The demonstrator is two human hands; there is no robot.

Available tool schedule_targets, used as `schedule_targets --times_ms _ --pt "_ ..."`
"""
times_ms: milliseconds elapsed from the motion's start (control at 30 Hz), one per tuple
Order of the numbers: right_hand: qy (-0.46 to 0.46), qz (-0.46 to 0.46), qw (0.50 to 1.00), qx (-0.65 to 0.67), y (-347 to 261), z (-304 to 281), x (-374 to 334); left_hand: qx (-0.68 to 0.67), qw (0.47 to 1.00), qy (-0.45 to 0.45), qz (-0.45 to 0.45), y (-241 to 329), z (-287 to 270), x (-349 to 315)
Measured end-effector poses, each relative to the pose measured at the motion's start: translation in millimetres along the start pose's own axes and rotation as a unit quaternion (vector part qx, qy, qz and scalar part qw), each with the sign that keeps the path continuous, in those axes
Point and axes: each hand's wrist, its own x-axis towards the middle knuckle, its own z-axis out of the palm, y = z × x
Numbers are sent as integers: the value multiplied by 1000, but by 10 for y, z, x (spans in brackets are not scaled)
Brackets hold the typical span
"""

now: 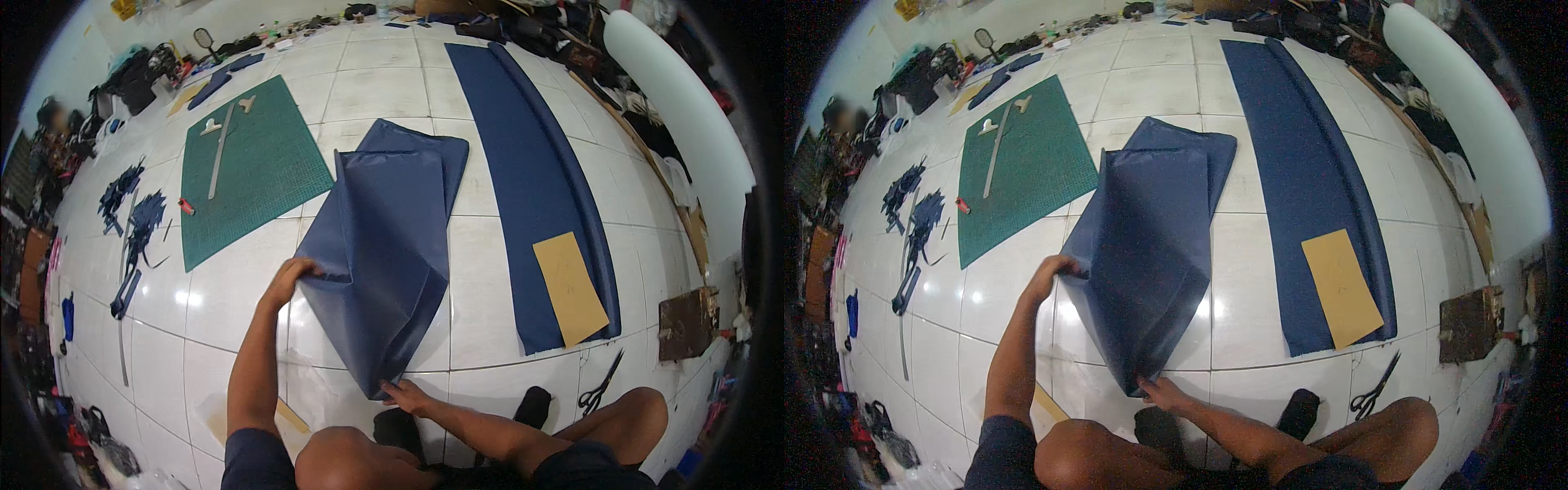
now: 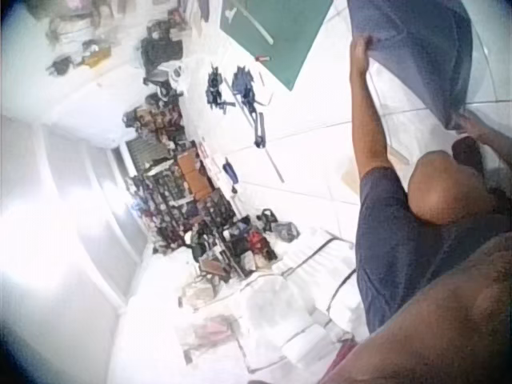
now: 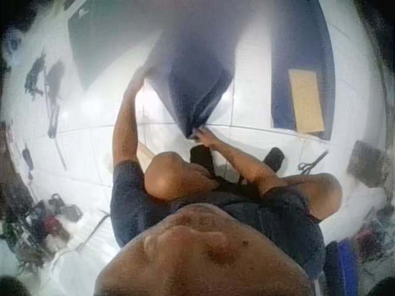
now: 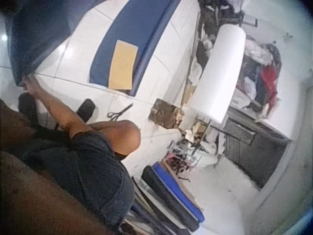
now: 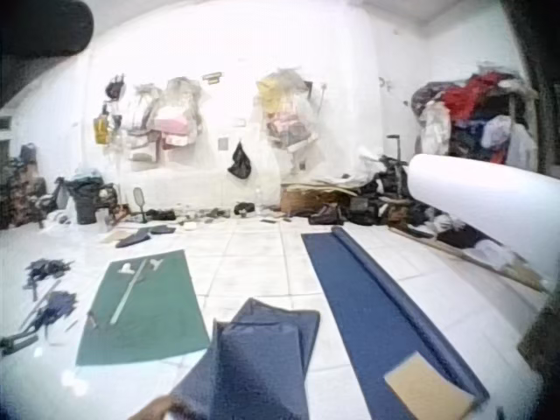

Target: The person removes a cardboard template from a plastic bag, aligns it on a piece of blue fabric, and uses shears to cut the fabric along the length of the template.

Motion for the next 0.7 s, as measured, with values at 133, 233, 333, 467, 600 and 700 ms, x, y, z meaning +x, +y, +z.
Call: schedule_targets --times_ms 133,233,333,467,600,700 --pt "21 9 998 -64 108 -59 -55 37 989 143 31 -178 -208 -832" --pt "-17 -18 977 -212 19 253 -52 13 956 289 -42 -646 -460 -1410" --pt "-68 -10 970 -233 144 398 -36 -67 918 377 -99 -875 -330 -1626" --pt "-53 -77 993 -65 20 491 -33 -80 852 471 -212 -1062 -437 -2020" --pt "126 -87 975 161 -588 22 408 -15 854 488 -180 -916 -405 -2192" --pt "267 -71 960 37 -1135 -304 864 3 909 410 -67 -743 -437 -2318"
